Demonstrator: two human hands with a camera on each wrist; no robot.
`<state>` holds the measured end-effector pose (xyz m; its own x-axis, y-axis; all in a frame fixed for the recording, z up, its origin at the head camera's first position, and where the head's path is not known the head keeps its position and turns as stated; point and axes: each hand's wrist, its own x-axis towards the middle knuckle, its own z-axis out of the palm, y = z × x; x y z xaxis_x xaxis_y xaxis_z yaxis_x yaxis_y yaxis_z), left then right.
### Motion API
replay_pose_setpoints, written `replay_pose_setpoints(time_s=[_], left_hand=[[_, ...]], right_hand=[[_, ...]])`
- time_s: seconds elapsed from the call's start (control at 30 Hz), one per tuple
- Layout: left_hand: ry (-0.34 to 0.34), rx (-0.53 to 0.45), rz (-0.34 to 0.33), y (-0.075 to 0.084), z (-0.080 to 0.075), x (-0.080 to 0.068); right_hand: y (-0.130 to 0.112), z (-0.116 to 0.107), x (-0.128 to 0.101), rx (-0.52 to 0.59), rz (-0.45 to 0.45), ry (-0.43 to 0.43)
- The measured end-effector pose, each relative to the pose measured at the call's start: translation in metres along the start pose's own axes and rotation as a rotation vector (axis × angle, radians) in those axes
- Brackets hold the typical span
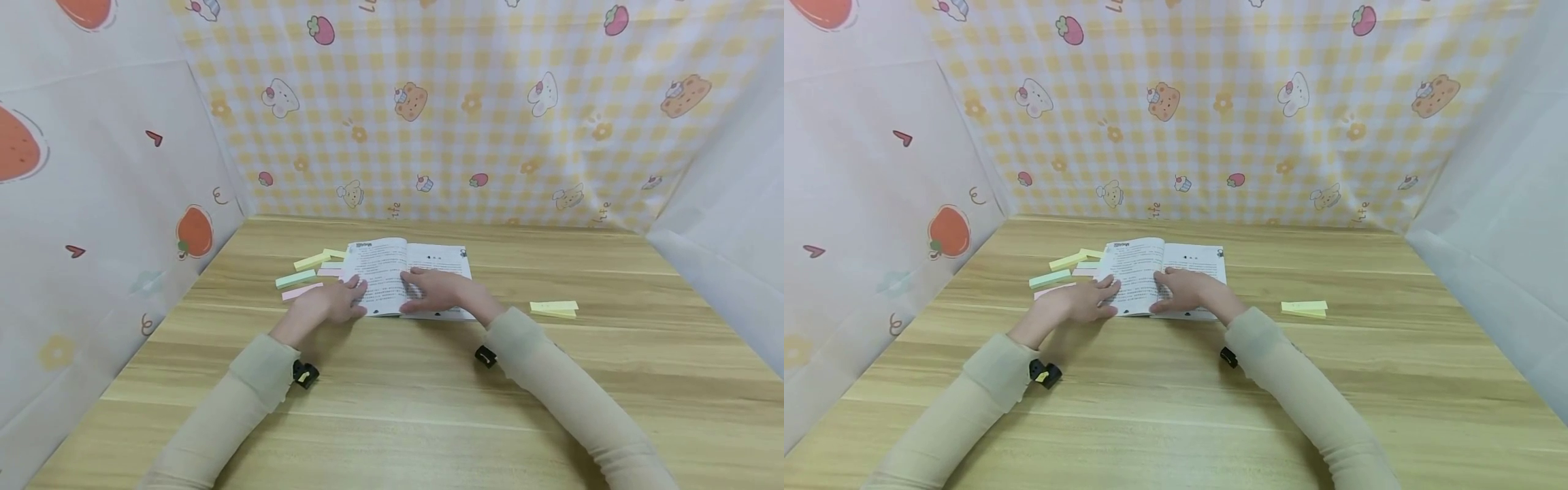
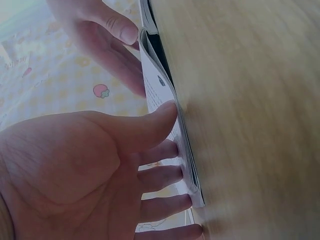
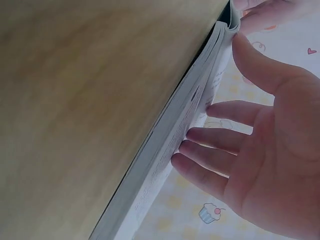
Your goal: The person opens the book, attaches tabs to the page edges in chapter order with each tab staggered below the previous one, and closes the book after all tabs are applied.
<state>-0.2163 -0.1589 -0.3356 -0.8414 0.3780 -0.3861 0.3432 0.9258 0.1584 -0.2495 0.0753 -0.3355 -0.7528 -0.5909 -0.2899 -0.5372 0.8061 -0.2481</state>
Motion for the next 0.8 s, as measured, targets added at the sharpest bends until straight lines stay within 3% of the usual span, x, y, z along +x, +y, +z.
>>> replay_pose_setpoints(time_s=[0.8], left_hand=[[-0.009,-0.006,-0.001,0.001,-0.001,0.000]], right_hand=[[0.013,-0.014,-0.019,0.094,-0.089,0.146]])
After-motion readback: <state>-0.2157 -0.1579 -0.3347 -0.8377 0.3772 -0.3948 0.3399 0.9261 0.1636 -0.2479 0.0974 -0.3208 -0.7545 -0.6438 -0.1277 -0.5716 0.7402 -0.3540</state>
